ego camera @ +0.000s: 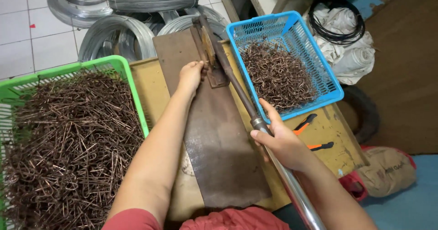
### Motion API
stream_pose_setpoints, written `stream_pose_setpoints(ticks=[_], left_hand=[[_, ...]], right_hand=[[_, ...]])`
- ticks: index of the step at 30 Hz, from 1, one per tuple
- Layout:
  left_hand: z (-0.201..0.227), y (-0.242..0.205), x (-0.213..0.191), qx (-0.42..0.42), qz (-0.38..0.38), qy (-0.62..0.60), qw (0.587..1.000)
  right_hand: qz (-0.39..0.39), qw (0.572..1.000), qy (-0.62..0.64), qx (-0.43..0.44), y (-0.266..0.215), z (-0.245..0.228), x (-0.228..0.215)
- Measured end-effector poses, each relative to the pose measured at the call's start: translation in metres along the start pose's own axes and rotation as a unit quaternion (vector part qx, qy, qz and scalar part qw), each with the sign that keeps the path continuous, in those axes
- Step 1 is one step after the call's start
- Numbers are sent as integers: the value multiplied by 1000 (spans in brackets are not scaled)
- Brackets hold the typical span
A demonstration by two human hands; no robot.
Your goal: A person uses a manual lever press to shape or straighten small bent metal wires, moving them from an input basket to an output basket.
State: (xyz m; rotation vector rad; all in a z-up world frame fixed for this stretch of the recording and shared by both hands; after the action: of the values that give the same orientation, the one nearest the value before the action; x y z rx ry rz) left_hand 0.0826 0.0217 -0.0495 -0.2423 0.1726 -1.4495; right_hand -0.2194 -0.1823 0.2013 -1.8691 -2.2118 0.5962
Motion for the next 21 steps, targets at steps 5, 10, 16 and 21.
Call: stream_pose_setpoints(ticks=[5, 10, 16, 21], left_hand=[[19, -16, -2, 12, -21, 11, 1000], [28, -23, -6, 19, -25, 18, 999], [26, -19, -5, 16, -35, 27, 999], [16, 3, -17, 29, 5, 198, 980]], right_hand=[[15, 999, -41, 30, 3, 25, 1], [27, 996, -59, 57, 4, 43, 19], [61, 994, -60, 60, 4, 56, 23], [89, 982, -115, 123, 0, 51, 26]])
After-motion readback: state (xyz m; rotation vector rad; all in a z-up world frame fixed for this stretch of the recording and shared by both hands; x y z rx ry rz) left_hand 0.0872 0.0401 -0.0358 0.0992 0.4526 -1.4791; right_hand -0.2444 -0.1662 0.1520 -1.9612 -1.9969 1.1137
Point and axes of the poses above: each hand's wrist, its own y-axis towards the middle knuckle, its own x-axis out of the palm, z = x × y, the point moved 8 cm from there along y, towards the middle knuckle, and after that the axes turned 3 degrees about x, right-handed, at the moved point
